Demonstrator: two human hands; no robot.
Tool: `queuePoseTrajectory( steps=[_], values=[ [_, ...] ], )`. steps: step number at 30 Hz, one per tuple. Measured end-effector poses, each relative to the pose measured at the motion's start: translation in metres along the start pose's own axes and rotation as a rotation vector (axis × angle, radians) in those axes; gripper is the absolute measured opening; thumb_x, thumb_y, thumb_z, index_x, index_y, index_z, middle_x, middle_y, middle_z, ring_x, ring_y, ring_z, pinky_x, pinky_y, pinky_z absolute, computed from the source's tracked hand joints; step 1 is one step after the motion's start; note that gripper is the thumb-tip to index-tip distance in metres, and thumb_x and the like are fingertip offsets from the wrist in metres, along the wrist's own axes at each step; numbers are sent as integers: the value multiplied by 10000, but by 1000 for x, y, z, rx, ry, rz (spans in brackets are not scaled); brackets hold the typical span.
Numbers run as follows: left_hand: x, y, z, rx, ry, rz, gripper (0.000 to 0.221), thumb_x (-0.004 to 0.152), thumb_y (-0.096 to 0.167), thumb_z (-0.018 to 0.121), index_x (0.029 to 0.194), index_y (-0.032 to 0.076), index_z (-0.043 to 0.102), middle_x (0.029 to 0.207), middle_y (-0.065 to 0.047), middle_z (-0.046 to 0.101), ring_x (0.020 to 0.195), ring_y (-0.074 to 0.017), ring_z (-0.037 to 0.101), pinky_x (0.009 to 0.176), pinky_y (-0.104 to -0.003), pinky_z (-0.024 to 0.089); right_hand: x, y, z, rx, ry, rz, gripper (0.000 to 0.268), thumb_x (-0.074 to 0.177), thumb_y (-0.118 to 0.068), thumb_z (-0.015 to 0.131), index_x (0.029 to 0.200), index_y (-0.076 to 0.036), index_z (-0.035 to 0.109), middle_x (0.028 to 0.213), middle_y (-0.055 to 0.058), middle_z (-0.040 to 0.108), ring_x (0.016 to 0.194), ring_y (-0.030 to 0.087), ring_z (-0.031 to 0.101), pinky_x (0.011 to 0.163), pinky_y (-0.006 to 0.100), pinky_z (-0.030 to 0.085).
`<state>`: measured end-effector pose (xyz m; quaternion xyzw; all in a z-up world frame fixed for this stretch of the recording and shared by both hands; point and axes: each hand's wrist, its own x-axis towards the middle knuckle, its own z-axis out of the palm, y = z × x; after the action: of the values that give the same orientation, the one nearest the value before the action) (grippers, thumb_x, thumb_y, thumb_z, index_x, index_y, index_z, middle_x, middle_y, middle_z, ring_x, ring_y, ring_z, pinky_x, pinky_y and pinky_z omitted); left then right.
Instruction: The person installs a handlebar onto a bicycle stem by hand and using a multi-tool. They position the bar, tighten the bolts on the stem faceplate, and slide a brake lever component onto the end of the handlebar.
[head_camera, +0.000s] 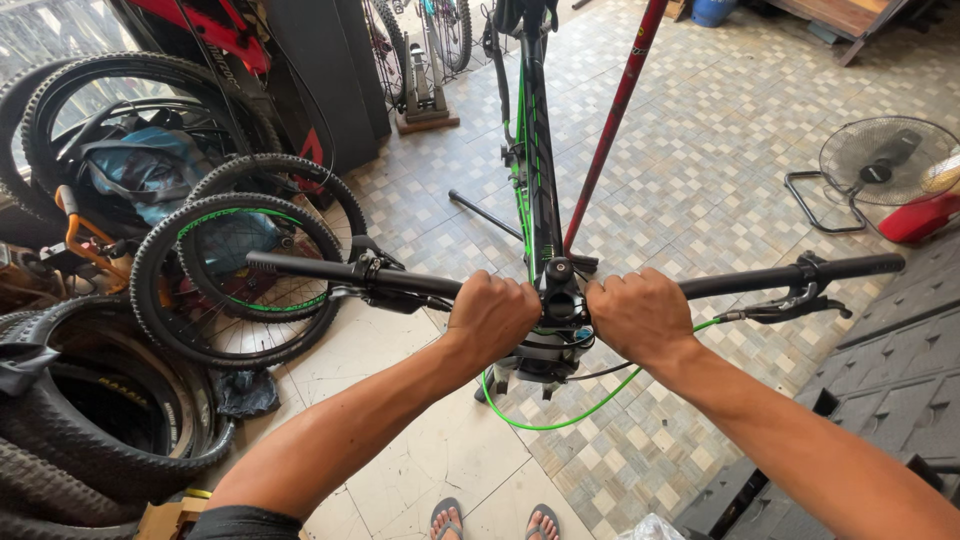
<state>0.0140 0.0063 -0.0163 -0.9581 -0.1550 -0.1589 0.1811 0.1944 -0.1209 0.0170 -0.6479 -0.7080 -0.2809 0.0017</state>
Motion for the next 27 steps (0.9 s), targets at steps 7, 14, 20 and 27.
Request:
queuePoseTrajectory(
  steps=[7,14,20,27],
  values=[
    [3,-5,-3,-28,26,19,126,774,118,678,654,122,641,581,-61,665,522,-195,666,523,-337,458,3,-6,-14,43,-70,63,108,801,-136,643,695,-143,661,646,46,678,595,242,691,582,382,528],
    [27,-19,-30,-216,-365,-99,48,743,121,697,762,92,731,768,-119,737,734,-267,751,606,-375,574,38,10,-55,121,-774,235,249,830,-389,703,873,-151,765,886,104,743,879,303,738,768,432,579],
    [24,-8,-29,-190,-414,-135,125,834,135,671,753,148,765,804,-118,760,766,-265,760,601,-373,563,23,1,-39,41,-632,253,166,817,-182,626,834,-169,791,834,96,756,807,278,753,702,406,590],
    [14,2,-18,-144,-327,-140,152,835,148,683,705,168,760,748,-86,753,705,-235,757,543,-356,517,6,0,-20,8,-484,183,171,856,-170,588,772,-163,737,725,80,749,671,262,746,621,403,552]
  ],
)
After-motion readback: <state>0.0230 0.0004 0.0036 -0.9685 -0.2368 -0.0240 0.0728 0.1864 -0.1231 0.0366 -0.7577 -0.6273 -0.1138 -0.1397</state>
